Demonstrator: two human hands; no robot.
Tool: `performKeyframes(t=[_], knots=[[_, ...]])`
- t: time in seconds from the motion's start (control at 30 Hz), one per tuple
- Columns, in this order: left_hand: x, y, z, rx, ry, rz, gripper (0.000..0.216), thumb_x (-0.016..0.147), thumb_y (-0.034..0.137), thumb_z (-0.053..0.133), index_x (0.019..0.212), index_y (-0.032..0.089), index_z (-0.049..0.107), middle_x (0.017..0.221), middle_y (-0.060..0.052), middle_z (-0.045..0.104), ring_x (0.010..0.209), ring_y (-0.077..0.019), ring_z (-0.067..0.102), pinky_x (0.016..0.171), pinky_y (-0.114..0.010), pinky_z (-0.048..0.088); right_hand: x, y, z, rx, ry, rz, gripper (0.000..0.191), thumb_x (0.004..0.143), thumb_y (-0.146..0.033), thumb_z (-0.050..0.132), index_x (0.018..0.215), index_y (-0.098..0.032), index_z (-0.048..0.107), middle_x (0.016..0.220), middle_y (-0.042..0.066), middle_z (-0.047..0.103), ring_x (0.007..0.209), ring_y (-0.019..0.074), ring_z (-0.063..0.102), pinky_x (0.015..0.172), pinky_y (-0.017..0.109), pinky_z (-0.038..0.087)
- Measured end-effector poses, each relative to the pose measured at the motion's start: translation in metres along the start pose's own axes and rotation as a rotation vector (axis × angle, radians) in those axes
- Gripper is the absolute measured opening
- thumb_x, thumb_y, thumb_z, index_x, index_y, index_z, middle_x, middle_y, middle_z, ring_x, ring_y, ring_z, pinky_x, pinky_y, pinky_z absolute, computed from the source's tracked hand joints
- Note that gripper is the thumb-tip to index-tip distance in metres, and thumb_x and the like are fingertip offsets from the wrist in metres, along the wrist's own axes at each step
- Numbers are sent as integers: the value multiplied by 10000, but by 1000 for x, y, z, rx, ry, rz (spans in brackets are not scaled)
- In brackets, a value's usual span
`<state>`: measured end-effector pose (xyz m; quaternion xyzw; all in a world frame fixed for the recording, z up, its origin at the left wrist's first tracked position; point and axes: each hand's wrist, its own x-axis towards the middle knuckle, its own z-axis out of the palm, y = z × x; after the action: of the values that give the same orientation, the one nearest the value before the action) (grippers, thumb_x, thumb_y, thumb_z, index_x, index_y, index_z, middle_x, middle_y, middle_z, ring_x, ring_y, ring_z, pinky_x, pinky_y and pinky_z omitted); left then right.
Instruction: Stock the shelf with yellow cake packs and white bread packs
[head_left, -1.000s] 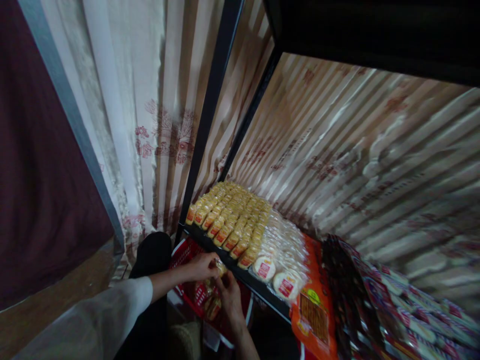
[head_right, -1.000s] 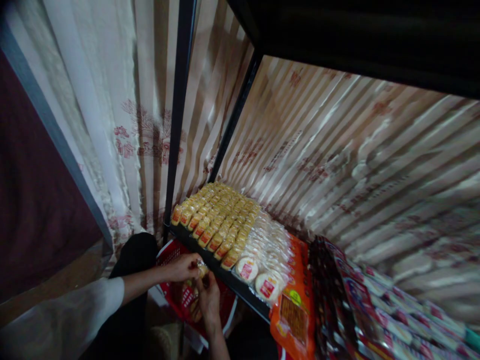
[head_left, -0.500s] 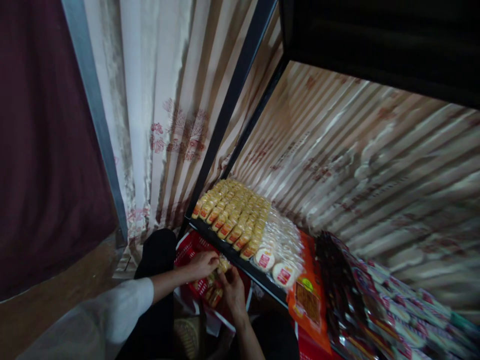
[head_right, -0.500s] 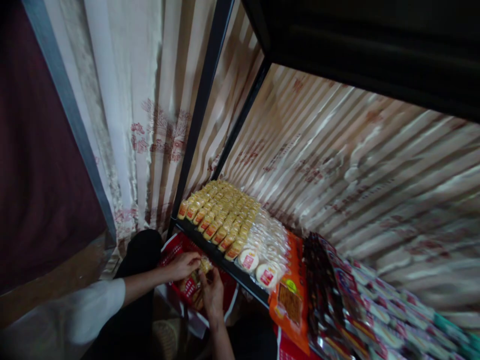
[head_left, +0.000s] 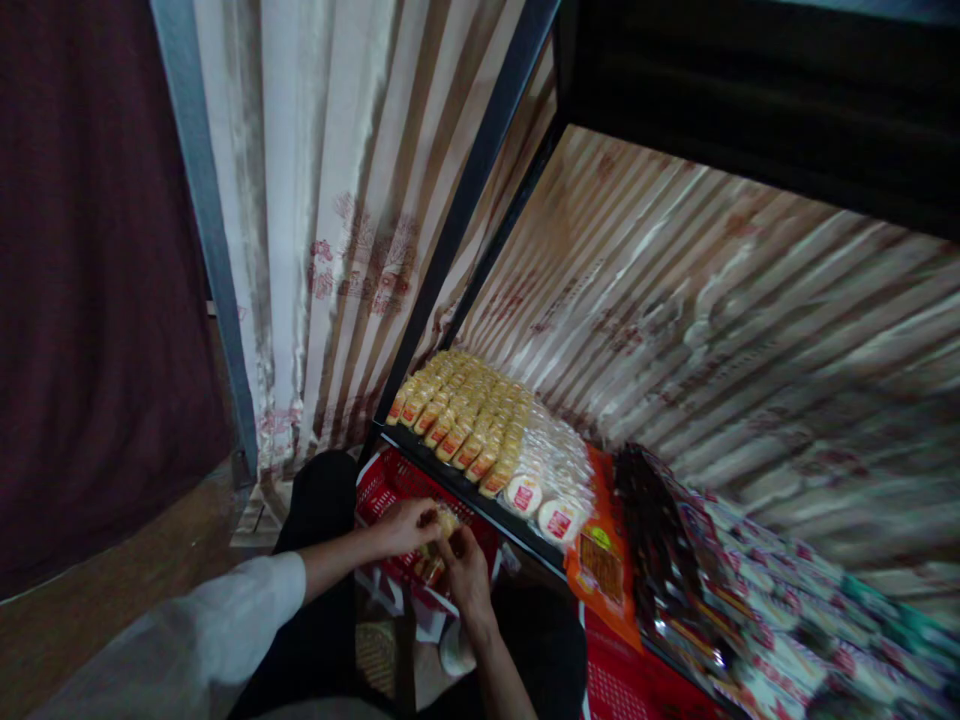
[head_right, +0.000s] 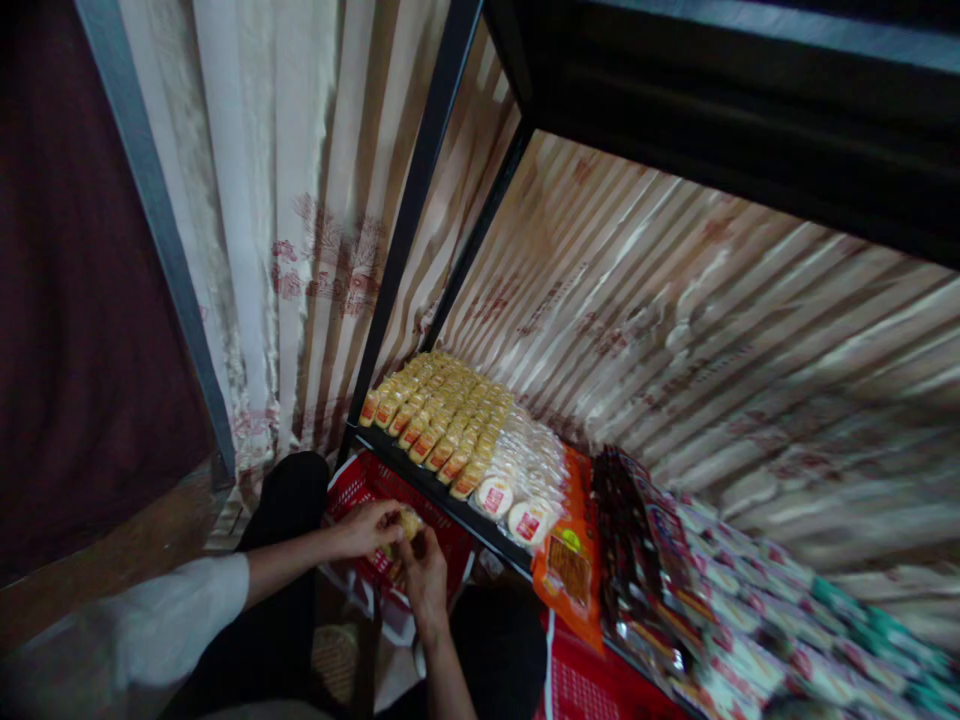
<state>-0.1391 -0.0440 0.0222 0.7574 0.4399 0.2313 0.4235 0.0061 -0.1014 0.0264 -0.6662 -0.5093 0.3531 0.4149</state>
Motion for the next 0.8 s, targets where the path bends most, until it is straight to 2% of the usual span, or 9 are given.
performKeyframes(t=[0.13, 0.43, 0.53, 0.7, 0.8], knots=[[-3, 1, 2, -1, -7, 11, 261, 794, 298, 537, 1009, 180, 626, 912, -28, 685, 822, -180, 619, 713, -239, 456, -7, -1, 0, -5, 22, -5, 459, 680, -558, 621, 884, -147, 633, 852, 80, 705, 781, 207, 648, 727, 292, 489], [4, 4, 7, -25, 24, -24, 230, 781, 252, 517, 961, 171, 636, 937, -40, 682, 833, -173, 618, 752, -238, 456, 0, 1, 0, 65, 25, -18, 431, 686, -562, 616, 869, -172, 635, 839, 73, 711, 760, 208, 659, 696, 294, 514], [9, -8, 17, -53, 6, -69, 260, 770, 233, 518, 996, 179, 635, 967, -33, 684, 866, -176, 618, 795, -250, 455, 5, 19, 4, 4, 27, -7, 464, 697, -579, 598, 916, -172, 646, 862, 79, 709, 785, 211, 664, 698, 286, 519], [19, -40, 46, -31, -42, -199, 332, 760, 201, 516, 1075, 183, 619, 1014, -39, 683, 935, -196, 616, 849, -276, 442, 17, 65, 17, -29, 2, 59, 579, 721, -597, 550, 1073, -145, 630, 887, 103, 714, 772, 223, 673, 692, 293, 526], [28, -55, 65, -32, -70, -299, 345, 769, 171, 500, 1096, 153, 607, 1035, -54, 681, 950, -196, 620, 843, -264, 446, 26, 89, 22, -79, -26, 59, 545, 747, -544, 533, 1085, -127, 632, 870, 116, 720, 741, 231, 678, 676, 298, 529]])
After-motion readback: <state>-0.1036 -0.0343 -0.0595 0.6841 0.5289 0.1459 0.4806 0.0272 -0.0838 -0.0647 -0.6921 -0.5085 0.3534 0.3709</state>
